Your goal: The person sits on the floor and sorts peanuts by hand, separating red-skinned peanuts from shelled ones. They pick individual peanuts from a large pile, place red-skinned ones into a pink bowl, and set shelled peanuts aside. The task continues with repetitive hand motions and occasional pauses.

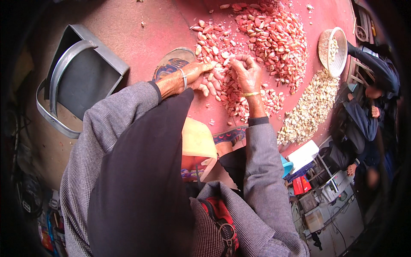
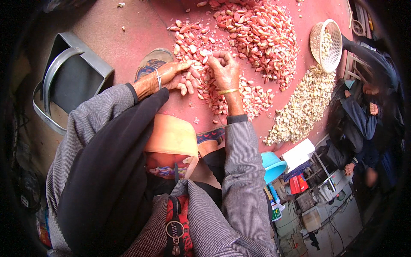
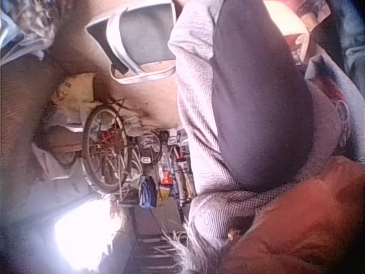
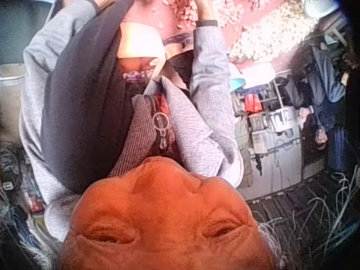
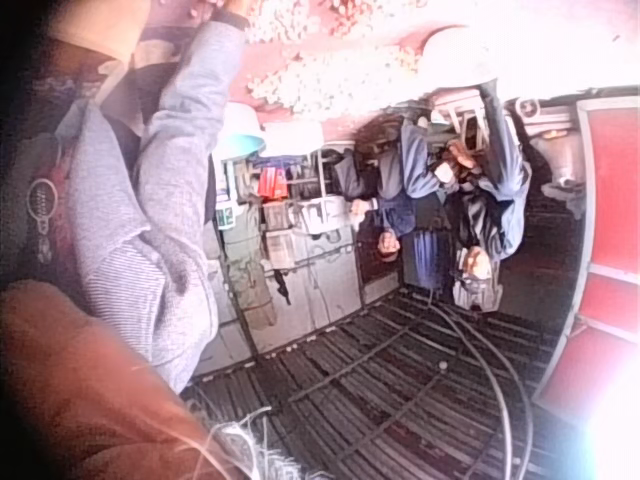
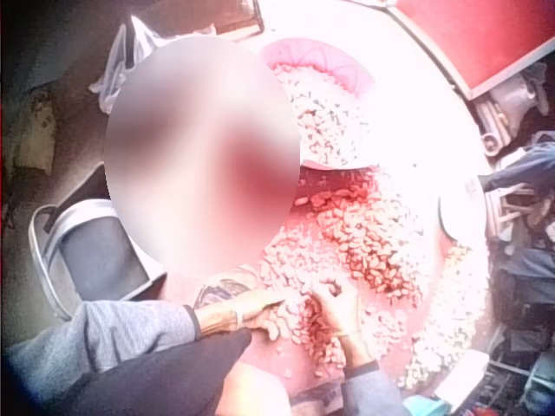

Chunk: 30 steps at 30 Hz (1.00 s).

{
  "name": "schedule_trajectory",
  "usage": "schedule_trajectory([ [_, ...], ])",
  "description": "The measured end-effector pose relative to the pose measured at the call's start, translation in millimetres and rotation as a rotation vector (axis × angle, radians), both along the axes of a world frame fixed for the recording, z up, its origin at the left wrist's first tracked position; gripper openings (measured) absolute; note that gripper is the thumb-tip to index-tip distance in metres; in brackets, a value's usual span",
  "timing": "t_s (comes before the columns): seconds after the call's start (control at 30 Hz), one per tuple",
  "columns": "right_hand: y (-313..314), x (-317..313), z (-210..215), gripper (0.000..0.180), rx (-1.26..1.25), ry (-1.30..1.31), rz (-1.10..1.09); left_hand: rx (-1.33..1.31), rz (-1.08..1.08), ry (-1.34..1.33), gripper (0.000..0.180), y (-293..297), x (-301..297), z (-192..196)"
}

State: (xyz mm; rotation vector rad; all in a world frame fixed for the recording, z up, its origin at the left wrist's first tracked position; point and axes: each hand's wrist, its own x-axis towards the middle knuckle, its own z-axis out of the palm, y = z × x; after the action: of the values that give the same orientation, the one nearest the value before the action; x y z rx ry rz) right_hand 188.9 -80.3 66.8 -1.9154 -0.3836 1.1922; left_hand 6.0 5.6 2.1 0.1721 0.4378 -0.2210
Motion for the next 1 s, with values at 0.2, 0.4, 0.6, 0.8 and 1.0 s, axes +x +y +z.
schedule_trajectory([
  [0.2, -11.2, -22.4, 22.2, 0.019, 0.016, -0.034, 0.216, -0.01, 0.046, 0.013, 0.049, -0.5, -0.6, 3.6],
  [0.4, -5.1, -14.9, 28.6, 0.017, 0.0, -0.194, 0.27, 0.071, 0.02, 0.032, 0.041, -0.8, -2.1, 6.4],
  [0.6, 47.2, 25.3, 5.5, 0.036, 0.122, -0.766, 0.425, 0.177, -0.053, 0.047, 0.027, -2.0, -2.6, 5.7],
  [0.8, 84.5, 39.1, -15.2, 0.035, 0.123, -0.941, 0.229, 0.206, -0.09, 0.069, 0.026, 1.2, -4.1, 11.4],
  [1.0, 81.8, 44.0, -29.1, 0.026, 0.013, -0.972, 0.205, 0.231, -0.094, 0.106, 0.024, -0.2, -3.4, 16.0],
])
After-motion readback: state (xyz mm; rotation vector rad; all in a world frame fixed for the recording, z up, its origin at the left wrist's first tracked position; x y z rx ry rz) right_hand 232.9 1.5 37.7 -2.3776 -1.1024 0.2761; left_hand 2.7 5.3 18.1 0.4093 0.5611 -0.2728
